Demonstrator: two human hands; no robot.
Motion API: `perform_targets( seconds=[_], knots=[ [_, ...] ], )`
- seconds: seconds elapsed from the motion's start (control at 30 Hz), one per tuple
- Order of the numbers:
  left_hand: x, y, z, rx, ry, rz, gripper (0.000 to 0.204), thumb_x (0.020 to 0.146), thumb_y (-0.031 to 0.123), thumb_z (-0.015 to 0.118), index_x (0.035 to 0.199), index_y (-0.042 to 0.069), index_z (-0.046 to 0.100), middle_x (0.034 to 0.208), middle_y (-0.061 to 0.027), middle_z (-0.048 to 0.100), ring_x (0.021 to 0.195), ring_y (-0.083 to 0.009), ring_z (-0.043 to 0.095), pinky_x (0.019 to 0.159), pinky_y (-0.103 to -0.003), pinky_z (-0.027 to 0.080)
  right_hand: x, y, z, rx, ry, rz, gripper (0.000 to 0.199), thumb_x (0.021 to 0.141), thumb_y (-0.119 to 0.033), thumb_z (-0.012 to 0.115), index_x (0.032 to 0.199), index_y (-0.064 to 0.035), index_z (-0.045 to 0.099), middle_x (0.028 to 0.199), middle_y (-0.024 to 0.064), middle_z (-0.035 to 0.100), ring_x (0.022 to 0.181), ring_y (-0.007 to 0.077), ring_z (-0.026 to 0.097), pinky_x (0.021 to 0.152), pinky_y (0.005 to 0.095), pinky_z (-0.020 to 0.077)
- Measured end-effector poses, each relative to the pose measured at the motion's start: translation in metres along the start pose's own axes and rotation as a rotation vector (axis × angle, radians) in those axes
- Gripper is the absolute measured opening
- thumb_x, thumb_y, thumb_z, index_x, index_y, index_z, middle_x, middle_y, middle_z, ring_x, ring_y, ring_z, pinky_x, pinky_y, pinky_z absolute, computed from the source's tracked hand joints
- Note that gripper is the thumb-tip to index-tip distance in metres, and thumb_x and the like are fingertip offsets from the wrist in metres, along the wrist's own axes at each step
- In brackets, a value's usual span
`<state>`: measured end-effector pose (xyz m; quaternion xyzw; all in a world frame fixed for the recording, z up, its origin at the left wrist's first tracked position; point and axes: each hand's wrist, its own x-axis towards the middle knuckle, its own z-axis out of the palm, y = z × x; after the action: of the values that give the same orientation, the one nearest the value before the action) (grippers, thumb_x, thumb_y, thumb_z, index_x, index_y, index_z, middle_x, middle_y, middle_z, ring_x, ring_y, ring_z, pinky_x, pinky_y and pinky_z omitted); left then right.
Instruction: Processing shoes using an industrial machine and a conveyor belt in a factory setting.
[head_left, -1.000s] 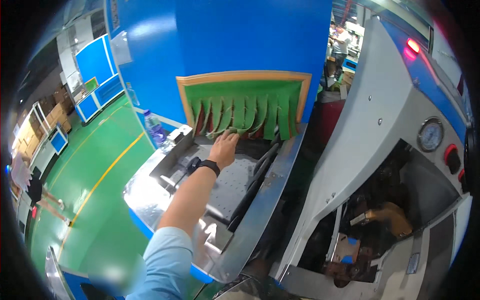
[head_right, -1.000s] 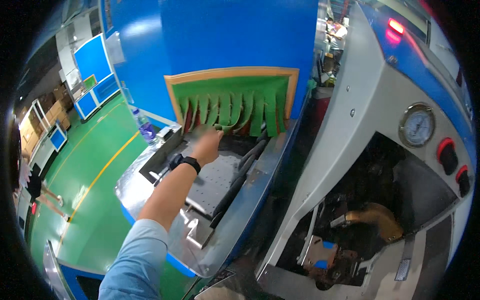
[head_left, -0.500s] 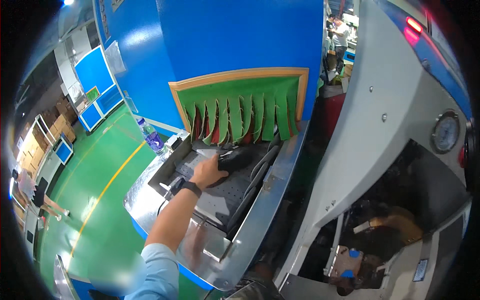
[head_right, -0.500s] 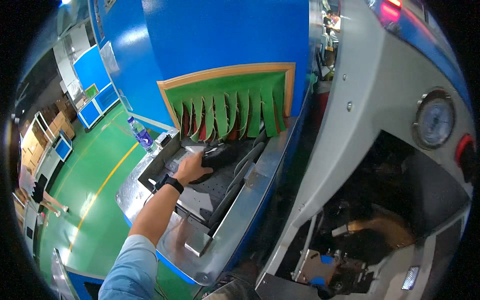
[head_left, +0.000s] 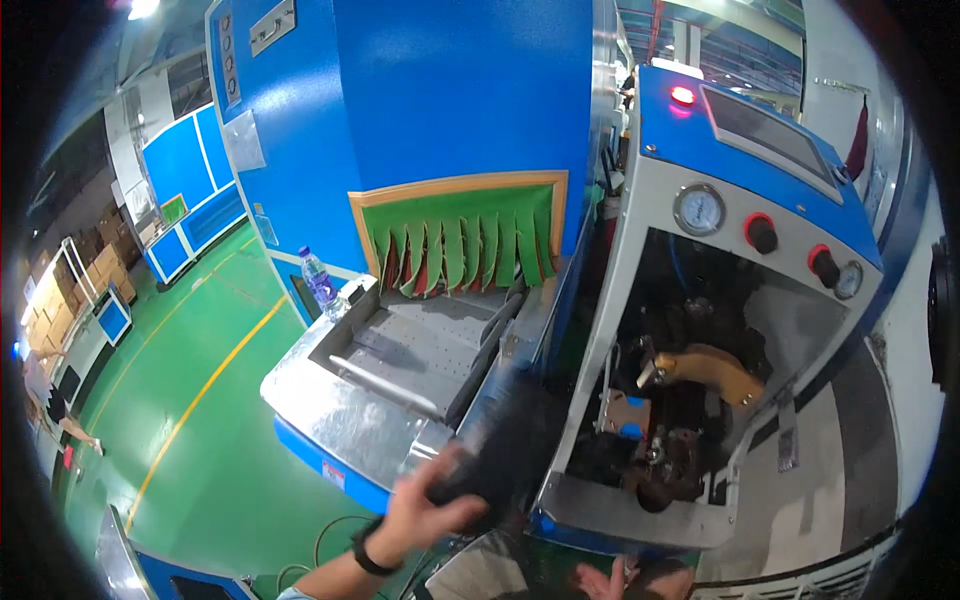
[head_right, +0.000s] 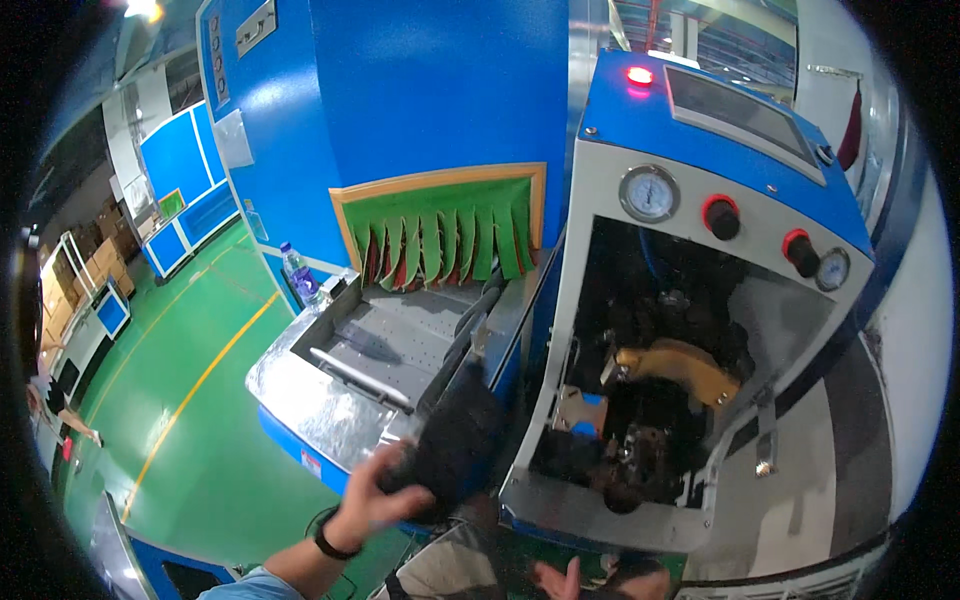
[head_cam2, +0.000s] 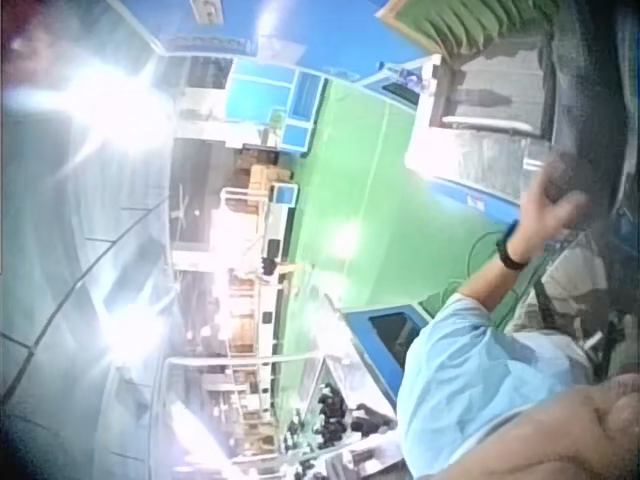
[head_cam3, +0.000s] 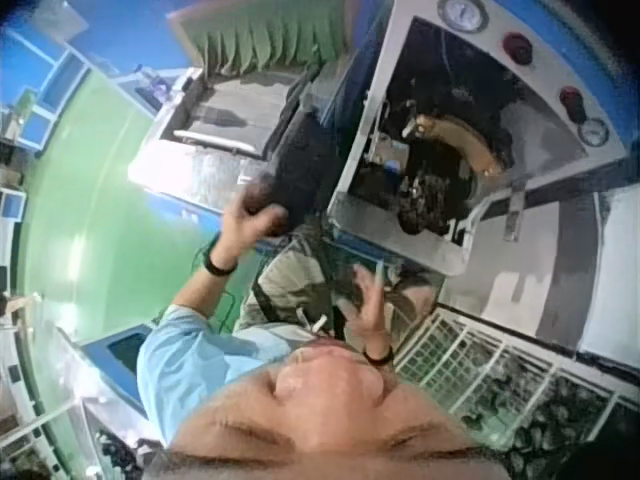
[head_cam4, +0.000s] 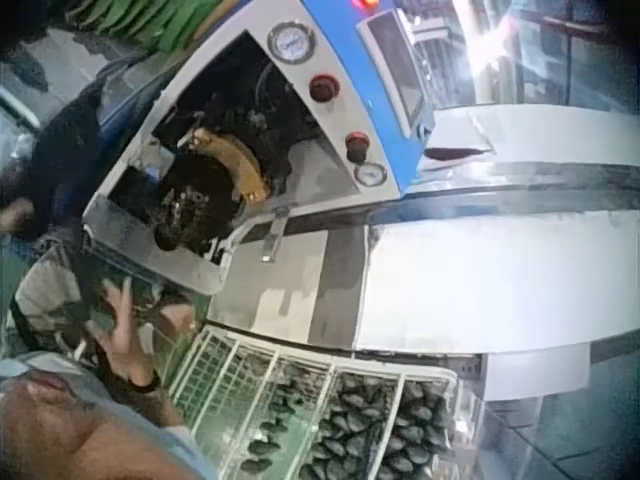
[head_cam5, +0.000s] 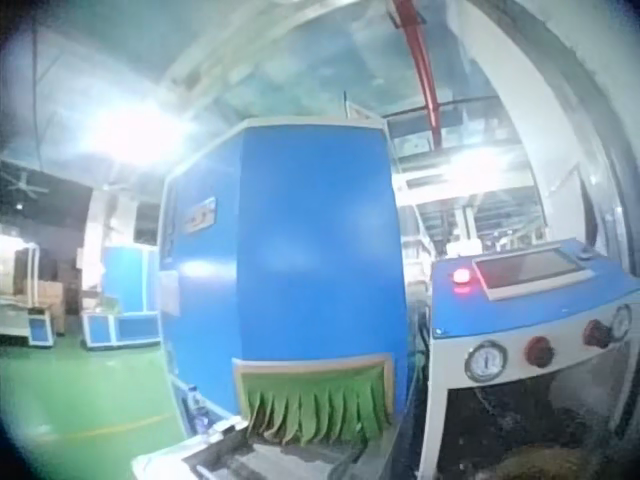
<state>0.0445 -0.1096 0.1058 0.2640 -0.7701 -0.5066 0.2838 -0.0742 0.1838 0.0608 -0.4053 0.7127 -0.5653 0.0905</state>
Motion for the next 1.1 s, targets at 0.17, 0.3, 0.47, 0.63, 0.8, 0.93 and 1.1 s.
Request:
perform_targets(
  seconds=[0.17, 0.3, 0.47, 0.63, 0.8, 0.93, 1.1],
  knots=[
    [-0.094, 0.028, 0.089, -0.467, -0.412, 0.080, 0.070, 0.080, 0.023, 0.083, 0.137, 0.002, 0.047, 0.128, -0.0152, 0.057, 0.121, -0.0272, 0.054, 0.104, -0.040, 0.042, -0.020, 0.006, 0.016, 0.084, 0.285, -0.220, 0.069, 0.100, -0.025, 0.060, 0.155, -0.0008, 0.026, 0.130, 0.0200, 0.055, 0.105, 0.0288, 0.061, 0.089, 0.0360, 0.0515],
    [-0.105, -0.003, 0.142, -0.781, -0.679, -0.279, 0.096, 0.078, 0.029, 0.087, 0.150, -0.001, 0.030, 0.140, -0.0132, 0.052, 0.127, -0.0177, 0.050, 0.107, -0.033, 0.041, -0.042, 0.002, -0.014, -0.383, 0.445, -0.269, 0.071, 0.094, -0.019, 0.067, 0.154, -0.0040, 0.031, 0.140, 0.0283, 0.046, 0.116, 0.0425, 0.057, 0.089, 0.0487, 0.0535],
    [-0.102, 0.031, 0.162, -0.695, -0.647, -0.431, 0.072, 0.087, 0.034, 0.078, 0.137, -0.007, 0.044, 0.120, -0.0089, 0.061, 0.107, -0.0131, 0.056, 0.095, -0.030, 0.048, -0.040, -0.019, -0.010, 0.264, 0.502, 0.031, 0.135, 0.070, -0.053, 0.085, 0.158, -0.0005, -0.002, 0.153, 0.0203, 0.022, 0.139, 0.0329, 0.033, 0.115, 0.0458, 0.0306],
    [-0.103, 0.018, 0.162, 0.067, -0.499, 0.070, 0.027, 0.096, 0.027, 0.055, 0.096, 0.001, 0.058, 0.095, -0.0245, 0.061, 0.089, -0.0471, 0.058, 0.074, -0.048, 0.049, -0.053, -0.017, -0.027, -0.132, 0.385, 0.003, 0.121, 0.072, -0.037, 0.084, 0.155, 0.0064, 0.008, 0.146, 0.0242, 0.036, 0.131, 0.0367, 0.044, 0.111, 0.0465, 0.0352],
    [-0.110, 0.022, 0.147, 0.104, -0.554, 0.325, 0.024, 0.098, 0.015, 0.047, 0.084, -0.001, 0.057, 0.082, -0.0230, 0.058, 0.069, -0.0427, 0.059, 0.064, -0.048, 0.050, -0.033, -0.017, -0.043, 0.394, 0.348, 0.216, 0.106, 0.066, -0.029, 0.082, 0.147, 0.0133, 0.029, 0.133, 0.0205, 0.055, 0.116, 0.0346, 0.060, 0.101, 0.0429, 0.0477],
    [-0.090, 0.046, 0.149, -0.477, -0.335, 0.374, 0.031, 0.100, 0.020, 0.049, 0.085, -0.006, 0.058, 0.080, -0.0197, 0.064, 0.069, -0.0318, 0.065, 0.062, -0.045, 0.052, -0.006, -0.001, -0.069, 1.267, 0.532, 0.431, 0.083, 0.078, -0.029, 0.067, 0.148, 0.0035, 0.038, 0.133, 0.0168, 0.058, 0.116, 0.0282, 0.061, 0.103, 0.0391, 0.0478],
    [-0.035, 0.025, 0.148, -0.574, -0.674, -0.028, 0.045, 0.107, 0.037, 0.045, 0.090, -0.002, 0.062, 0.091, -0.0086, 0.066, 0.079, -0.0164, 0.061, 0.075, -0.030, 0.048, 0.087, -0.057, -0.128, 0.343, 0.269, 0.077, 0.089, 0.080, -0.017, 0.074, 0.153, 0.0066, 0.029, 0.145, 0.0186, 0.049, 0.130, 0.0251, 0.051, 0.112, 0.0361, 0.0365]
  ],
)
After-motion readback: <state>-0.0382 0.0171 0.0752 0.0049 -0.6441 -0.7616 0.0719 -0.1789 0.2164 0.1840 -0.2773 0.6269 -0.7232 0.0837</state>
